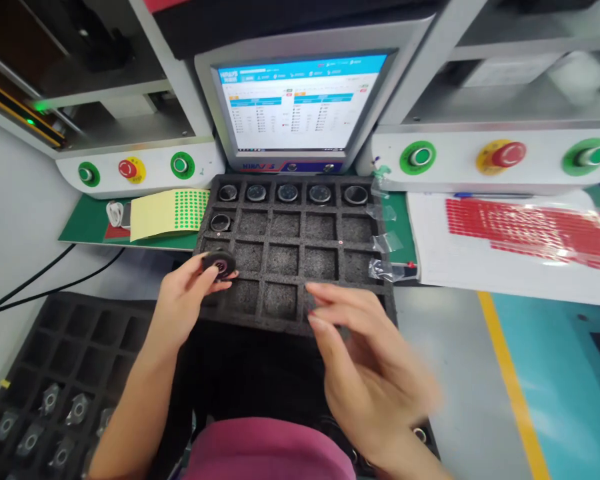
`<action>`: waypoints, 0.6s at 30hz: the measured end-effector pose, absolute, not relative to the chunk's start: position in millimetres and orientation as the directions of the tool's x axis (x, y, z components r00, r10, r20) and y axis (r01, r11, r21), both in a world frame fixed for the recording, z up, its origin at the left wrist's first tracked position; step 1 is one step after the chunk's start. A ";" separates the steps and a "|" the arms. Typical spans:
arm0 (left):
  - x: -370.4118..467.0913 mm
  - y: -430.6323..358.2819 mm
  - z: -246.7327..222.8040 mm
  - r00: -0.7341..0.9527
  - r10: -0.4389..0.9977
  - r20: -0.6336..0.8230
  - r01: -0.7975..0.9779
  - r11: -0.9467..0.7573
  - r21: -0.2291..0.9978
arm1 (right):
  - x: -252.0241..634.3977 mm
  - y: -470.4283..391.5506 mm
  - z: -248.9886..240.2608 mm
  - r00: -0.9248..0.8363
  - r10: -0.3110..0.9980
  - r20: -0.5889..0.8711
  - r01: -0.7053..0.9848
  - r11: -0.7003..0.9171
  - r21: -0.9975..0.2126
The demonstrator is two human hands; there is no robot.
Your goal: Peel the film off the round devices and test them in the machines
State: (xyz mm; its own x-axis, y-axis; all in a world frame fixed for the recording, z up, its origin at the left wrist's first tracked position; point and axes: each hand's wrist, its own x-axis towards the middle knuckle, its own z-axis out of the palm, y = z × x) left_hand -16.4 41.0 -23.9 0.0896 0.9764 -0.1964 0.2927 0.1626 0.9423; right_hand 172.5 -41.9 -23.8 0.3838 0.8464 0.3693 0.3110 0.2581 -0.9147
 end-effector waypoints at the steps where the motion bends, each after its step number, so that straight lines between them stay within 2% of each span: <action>1: -10.2 56.0 -28.6 0.131 0.958 -0.256 0.400 0.186 0.897 | 170.5 -38.8 -23.9 0.405 0.838 0.365 0.266 0.274 -0.924; 4: 11.6 93.1 -40.4 0.191 0.926 -0.325 0.658 0.125 0.742 | 167.3 -30.1 -22.4 0.366 0.880 0.304 0.138 0.272 -0.952; 7: 21.5 111.3 -43.2 0.170 0.954 -0.246 0.802 0.011 0.597 | 174.2 -31.2 -22.1 0.396 0.862 0.318 0.125 0.293 -0.948; 10: 14.5 123.2 -36.0 0.091 0.988 -0.123 0.933 -0.042 0.357 | 188.8 -38.7 -27.4 0.488 0.791 0.369 0.182 0.321 -0.930; 12: 8.2 134.8 -29.3 0.028 0.996 -0.085 0.981 -0.011 0.195 | 197.7 -42.9 -32.6 0.539 0.749 0.385 0.217 0.318 -0.923; 14: 6.4 148.9 -24.5 -0.010 0.994 -0.111 0.998 0.017 0.062 | 203.5 -45.4 -36.8 0.549 0.735 0.398 0.236 0.321 -0.917; 18: 15.9 173.3 -20.9 -0.033 0.980 -0.196 0.997 0.019 -0.076 | 207.3 -48.5 -39.6 0.486 0.771 0.412 0.217 0.350 -0.911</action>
